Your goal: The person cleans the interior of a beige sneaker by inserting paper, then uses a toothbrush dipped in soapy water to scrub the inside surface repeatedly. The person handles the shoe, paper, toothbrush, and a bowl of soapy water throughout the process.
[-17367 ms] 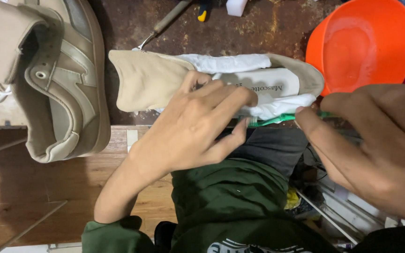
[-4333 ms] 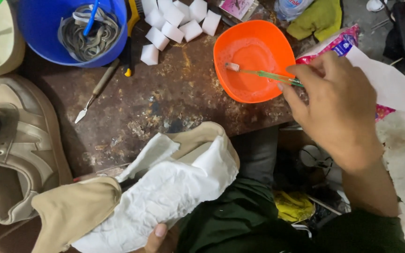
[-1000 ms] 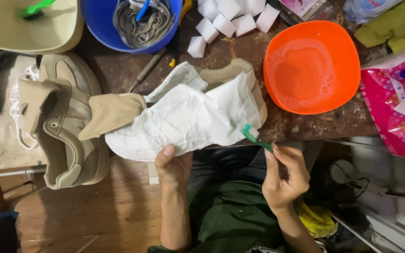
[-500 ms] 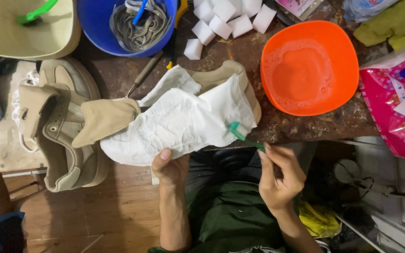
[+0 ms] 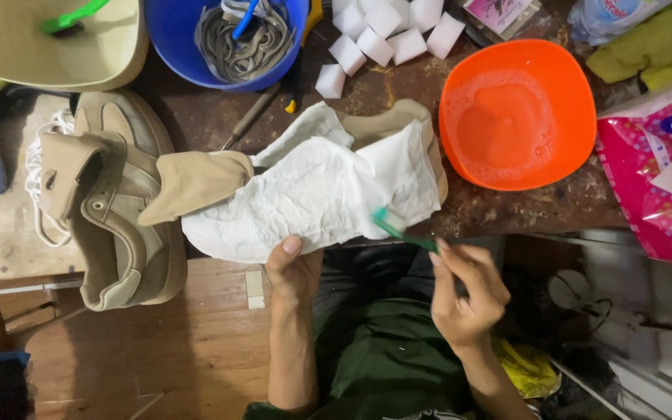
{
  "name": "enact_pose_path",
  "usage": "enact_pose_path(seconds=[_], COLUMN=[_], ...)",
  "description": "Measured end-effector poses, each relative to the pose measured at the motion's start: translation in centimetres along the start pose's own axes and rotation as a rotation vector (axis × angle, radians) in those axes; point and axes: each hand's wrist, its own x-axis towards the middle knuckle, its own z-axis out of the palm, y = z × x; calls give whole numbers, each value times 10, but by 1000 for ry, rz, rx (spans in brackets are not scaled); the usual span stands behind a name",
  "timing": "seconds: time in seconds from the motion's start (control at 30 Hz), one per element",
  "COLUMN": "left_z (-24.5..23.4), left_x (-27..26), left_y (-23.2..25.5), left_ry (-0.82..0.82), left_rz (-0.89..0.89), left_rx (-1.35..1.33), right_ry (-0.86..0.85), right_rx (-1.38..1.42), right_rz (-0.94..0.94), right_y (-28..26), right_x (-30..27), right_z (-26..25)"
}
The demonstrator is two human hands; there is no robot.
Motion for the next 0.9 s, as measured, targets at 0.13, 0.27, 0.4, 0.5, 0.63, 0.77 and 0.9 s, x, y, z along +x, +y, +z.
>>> enact_pose_path(seconds=[0.13,0.27,0.4,0.5,0.63,0.77,0.9], left_z=[-8,-17,-10,-4,3,-1,1], left_x=[3,0,-1,-4,-2,-2,0], left_y=[-1,-5,0,4,6,6,7], left_ry=[-89,-88,-123,-93,27,9,-10], left_rz=[63,38,51,-7,-72,-99,-48], left_rx=[95,178,156,247,91,88,48], right_ry=[-55,9,-47,-76,-131,-184,-150], right_rx=[99,104,119,130,65,79,70], right_rz=[18,8,9,30,-25,-45,-149], right_y=[-3,-3,-15,-19,-19,-13,-3], right_x=[8,0,11,13,11,13,11], right_z=[5,-1,3,0,-2,4,7])
